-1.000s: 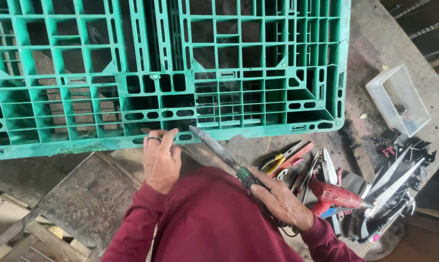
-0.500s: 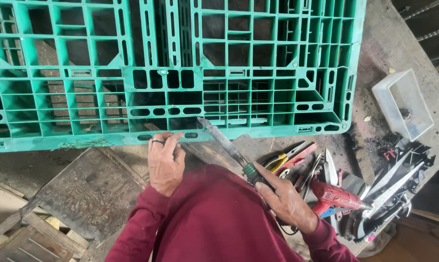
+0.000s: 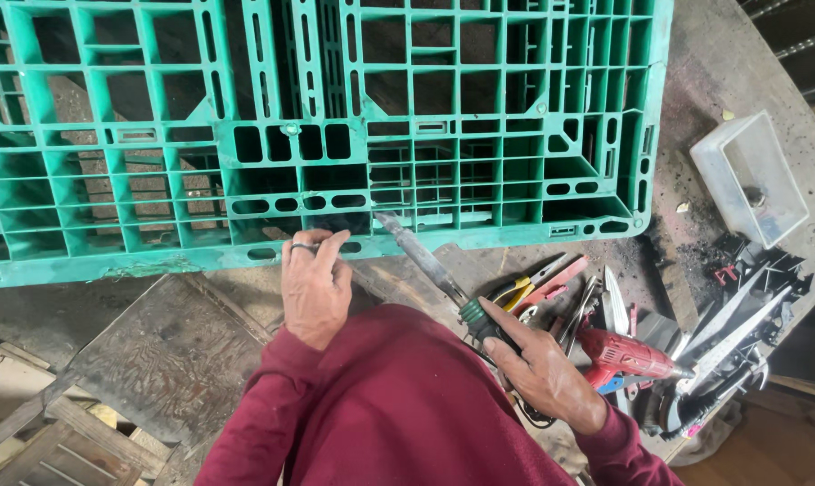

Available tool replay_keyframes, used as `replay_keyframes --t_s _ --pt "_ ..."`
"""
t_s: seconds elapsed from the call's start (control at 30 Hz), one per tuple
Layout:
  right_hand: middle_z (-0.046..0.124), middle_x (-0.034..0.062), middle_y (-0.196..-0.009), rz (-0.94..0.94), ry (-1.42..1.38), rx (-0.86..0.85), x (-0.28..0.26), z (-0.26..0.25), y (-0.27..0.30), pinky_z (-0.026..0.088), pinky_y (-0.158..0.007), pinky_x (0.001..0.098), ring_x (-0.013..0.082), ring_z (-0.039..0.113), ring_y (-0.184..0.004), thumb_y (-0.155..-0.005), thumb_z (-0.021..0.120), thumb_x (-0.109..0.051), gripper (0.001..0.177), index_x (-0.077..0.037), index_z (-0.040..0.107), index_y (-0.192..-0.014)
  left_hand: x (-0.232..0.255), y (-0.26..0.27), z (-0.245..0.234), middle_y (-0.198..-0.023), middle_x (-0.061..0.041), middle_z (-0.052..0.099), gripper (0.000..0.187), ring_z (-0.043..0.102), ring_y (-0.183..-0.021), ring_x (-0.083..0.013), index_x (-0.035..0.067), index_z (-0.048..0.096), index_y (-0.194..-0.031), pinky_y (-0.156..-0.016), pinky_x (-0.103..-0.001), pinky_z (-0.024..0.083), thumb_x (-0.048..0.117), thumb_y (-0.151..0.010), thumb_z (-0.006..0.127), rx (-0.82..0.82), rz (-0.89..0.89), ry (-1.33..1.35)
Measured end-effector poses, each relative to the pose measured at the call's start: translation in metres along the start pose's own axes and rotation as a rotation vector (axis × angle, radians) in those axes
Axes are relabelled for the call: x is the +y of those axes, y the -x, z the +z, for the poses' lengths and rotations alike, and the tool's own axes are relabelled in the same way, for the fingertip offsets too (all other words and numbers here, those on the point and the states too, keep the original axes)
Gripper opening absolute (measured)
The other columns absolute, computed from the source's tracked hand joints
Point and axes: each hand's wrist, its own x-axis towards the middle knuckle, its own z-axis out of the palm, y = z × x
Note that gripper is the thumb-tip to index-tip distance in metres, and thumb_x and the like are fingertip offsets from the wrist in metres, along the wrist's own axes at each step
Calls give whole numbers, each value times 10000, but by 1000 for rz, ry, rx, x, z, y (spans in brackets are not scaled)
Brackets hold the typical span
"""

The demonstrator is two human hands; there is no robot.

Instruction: The person uses a soldering iron to melt and fuse cracks in several green plastic crates on a workbench, handling the tool with their right hand while positioning the crates with their left.

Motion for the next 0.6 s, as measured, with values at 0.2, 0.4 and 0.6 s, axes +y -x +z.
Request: replay_keyframes --t_s 0.2,0.4,0.6 --pt "632 110 -716 218 15 -44 -26 0 -9 532 -632 347 170 572 -602 -939 578 -207 596 -42 461 -1499 3 -12 4 -1103 -161 613 397 552 -1016 -366 41 691 -1209 -921 -461 455 -37 -823 640 -43 -1 -21" --pt "655 146 -729 264 60 -60 -41 3 -11 535 -635 381 239 620 -584 -918 596 -202 658 -64 458 -1547 -2 -21 2 -1093 -164 606 387 553 -1004 -367 38 690 -1208 -904 -460 456 -43 -833 636 -53 35 30" --pt "693 288 -1216 10 94 48 -40 17 -5 524 -949 395 379 701 -1126 -944 619 -167 583 42 459 -1464 -18 -51 -3 -1094 -154 607 387 569 -993 -348 51 644 -1280 -881 -449 478 -39 -904 622 20 83 150"
